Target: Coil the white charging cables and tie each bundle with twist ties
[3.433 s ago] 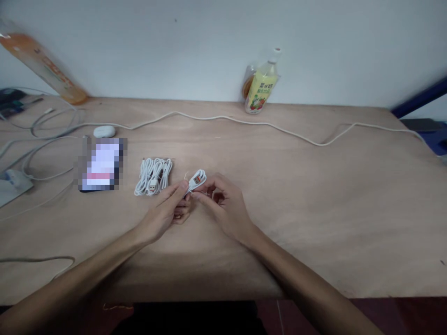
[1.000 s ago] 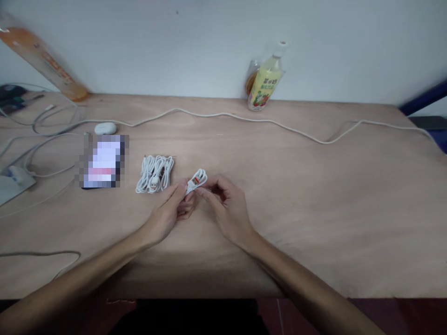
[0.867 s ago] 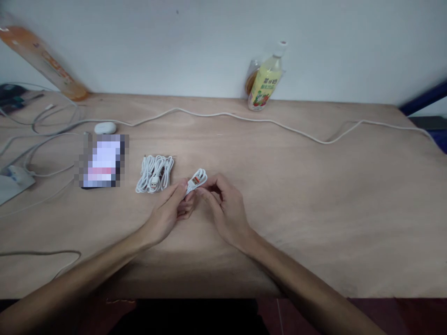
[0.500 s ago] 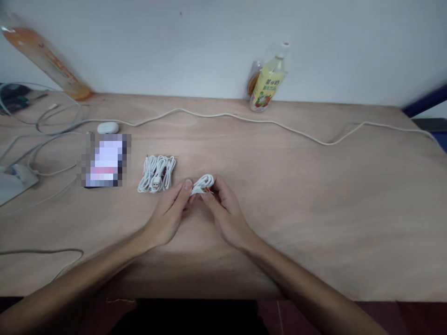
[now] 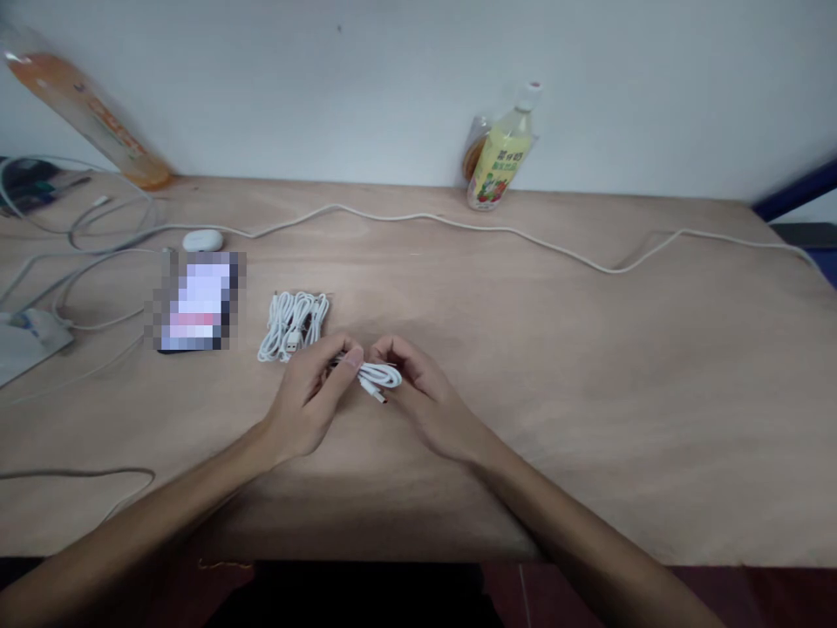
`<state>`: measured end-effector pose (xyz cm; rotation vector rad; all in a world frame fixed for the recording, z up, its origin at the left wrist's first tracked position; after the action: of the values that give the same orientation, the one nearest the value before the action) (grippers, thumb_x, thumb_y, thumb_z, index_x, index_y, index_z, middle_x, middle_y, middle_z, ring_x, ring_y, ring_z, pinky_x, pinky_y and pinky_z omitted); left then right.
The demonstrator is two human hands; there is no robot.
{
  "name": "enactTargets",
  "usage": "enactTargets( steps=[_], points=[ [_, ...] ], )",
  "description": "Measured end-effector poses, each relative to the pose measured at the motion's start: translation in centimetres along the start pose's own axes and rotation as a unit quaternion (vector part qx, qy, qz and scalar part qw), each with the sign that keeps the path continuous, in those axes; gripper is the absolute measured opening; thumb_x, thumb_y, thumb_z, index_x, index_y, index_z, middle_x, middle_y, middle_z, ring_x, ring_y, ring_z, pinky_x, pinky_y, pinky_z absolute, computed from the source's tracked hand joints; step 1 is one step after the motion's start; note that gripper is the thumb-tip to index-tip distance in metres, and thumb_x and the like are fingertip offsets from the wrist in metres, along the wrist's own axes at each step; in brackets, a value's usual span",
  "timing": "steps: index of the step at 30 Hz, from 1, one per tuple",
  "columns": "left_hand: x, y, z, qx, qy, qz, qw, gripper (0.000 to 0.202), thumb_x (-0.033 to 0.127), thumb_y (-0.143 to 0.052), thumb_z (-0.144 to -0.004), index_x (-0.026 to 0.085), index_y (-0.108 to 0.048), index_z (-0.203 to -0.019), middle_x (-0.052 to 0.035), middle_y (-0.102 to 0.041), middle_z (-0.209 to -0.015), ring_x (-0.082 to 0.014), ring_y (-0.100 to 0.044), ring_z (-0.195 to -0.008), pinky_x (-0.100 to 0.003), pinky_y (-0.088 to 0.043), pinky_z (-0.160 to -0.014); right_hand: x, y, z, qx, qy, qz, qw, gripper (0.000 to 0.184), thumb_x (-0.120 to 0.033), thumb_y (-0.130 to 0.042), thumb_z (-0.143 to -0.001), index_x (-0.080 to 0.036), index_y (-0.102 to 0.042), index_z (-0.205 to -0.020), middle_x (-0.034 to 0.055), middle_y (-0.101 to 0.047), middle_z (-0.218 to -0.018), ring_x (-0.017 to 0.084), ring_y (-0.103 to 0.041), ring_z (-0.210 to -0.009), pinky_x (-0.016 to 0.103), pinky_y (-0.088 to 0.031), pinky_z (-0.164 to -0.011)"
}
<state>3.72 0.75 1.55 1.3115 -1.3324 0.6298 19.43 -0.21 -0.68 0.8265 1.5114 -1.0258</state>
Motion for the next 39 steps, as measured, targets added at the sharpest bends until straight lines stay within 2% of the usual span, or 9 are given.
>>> enactTargets(
  steps=[4,8,12,16,19,24,30,35,39],
  points=[
    [-1.4,-0.3,-0.1,0.026,0.119,0.153,0.981,0.027,0.048,-0.066,-0.105,0.021,-0.063,-0.102,0.0029,-0.059,-0.082,-0.0142,-0.053,-0.070,-0.030,-0.044,-0.065,-0.8,0.3,0.5,0.061,0.112,0.139,0.982,0.017,-0.031,-0.057,-0.113,-0.026,-0.058,-0.097,-0.0028,-0.060,-0.084,0.015,-0.054,-0.071,0.029,-0.044,-0.065],
    [-2.6,-1.6,0.0,-0.001,0.198,0.312,0.929,0.045,0.062,-0.073,-0.100,0.020,-0.063,-0.114,0.0008,-0.065,-0.081,-0.0172,-0.063,-0.072,-0.030,-0.052,-0.064,-1.6,0.8,1.0,0.111,0.261,0.334,0.899,0.014,-0.016,-0.056,-0.112,-0.027,-0.060,-0.103,-0.0007,-0.064,-0.090,0.017,-0.061,-0.079,0.031,-0.049,-0.069],
    [-2.5,-2.2,-0.1,-0.035,0.190,0.363,0.911,0.045,0.062,-0.076,-0.099,0.018,-0.069,-0.095,-0.0020,-0.068,-0.081,-0.0162,-0.065,-0.072,-0.029,-0.054,-0.064,-1.9,1.1,1.0,0.114,0.336,0.443,0.823,0.017,-0.011,-0.056,-0.111,-0.027,-0.061,-0.107,0.0023,-0.067,-0.094,0.020,-0.063,-0.086,0.033,-0.050,-0.070],
    [-1.9,-1.7,-0.4,-0.035,0.152,0.328,0.932,0.038,0.052,-0.082,-0.098,0.017,-0.075,-0.085,-0.0008,-0.068,-0.078,-0.0139,-0.064,-0.072,-0.027,-0.056,-0.072,-1.9,1.4,0.8,0.116,0.345,0.468,0.805,0.018,-0.011,-0.056,-0.111,-0.027,-0.063,-0.108,0.0032,-0.067,-0.094,0.021,-0.063,-0.085,0.035,-0.051,-0.069],
    [-1.6,-1.3,-0.7,-0.035,0.144,0.296,0.944,0.030,0.047,-0.083,-0.097,0.018,-0.080,-0.091,-0.0020,-0.074,-0.083,-0.0152,-0.066,-0.077,-0.028,-0.057,-0.077,-1.7,1.6,0.7,0.115,0.332,0.464,0.813,0.017,-0.013,-0.056,-0.112,-0.027,-0.064,-0.107,0.0036,-0.068,-0.096,0.021,-0.063,-0.087,0.035,-0.053,-0.071],
    [-1.4,-0.8,-0.7,-0.020,0.093,0.208,0.974,0.021,0.039,-0.075,-0.103,0.019,-0.083,-0.105,-0.0051,-0.083,-0.102,-0.0202,-0.074,-0.097,-0.033,-0.058,-0.092,-1.5,1.9,0.3,0.102,0.234,0.440,0.861,0.021,-0.020,-0.054,-0.112,-0.028,-0.066,-0.098,0.0048,-0.068,-0.097,0.024,-0.063,-0.090,0.039,-0.055,-0.080],
    [-1.4,-0.4,-0.1,0.017,-0.002,0.021,1.000,0.017,0.030,-0.069,-0.109,0.020,-0.080,-0.117,-0.0070,-0.082,-0.108,-0.0208,-0.074,-0.094,-0.034,-0.059,-0.088,-1.2,1.8,0.1,0.105,0.147,0.362,0.914,0.015,-0.022,-0.055,-0.109,-0.027,-0.065,-0.100,0.0052,-0.069,-0.098,0.024,-0.062,-0.089,0.041,-0.053,-0.084],
    [-0.5,-0.2,0.4,0.044,-0.182,-0.168,0.968,0.020,0.020,-0.063,-0.112,0.018,-0.073,-0.129,-0.0098,-0.079,-0.112,-0.0222,-0.073,-0.103,-0.037,-0.060,-0.092,-0.7,1.9,-0.2,0.100,0.102,0.276,0.950,0.012,-0.027,-0.057,-0.108,-0.027,-0.063,-0.098,0.0036,-0.070,-0.096,0.023,-0.061,-0.087,0.037,-0.050,-0.081],
    [-0.5,-0.4,0.8,0.040,-0.263,-0.247,0.932,0.031,0.015,-0.062,-0.112,0.018,-0.068,-0.142,-0.0114,-0.079,-0.115,-0.0229,-0.071,-0.104,-0.038,-0.059,-0.094,-0.3,2.1,-0.5,0.089,0.045,0.183,0.978,0.018,-0.039,-0.066,-0.104,-0.026,-0.063,-0.093,0.0003,-0.065,-0.088,0.020,-0.056,-0.082,0.034,-0.047,-0.077]
  ],
)
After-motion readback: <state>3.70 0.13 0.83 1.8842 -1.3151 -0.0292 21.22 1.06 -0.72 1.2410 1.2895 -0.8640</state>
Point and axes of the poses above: each hand's wrist, its own z-axis away from the middle knuckle, its own y-axis out of the back of the hand, x = y × z, the point moved 4 cm from there along -z, towards the middle knuckle
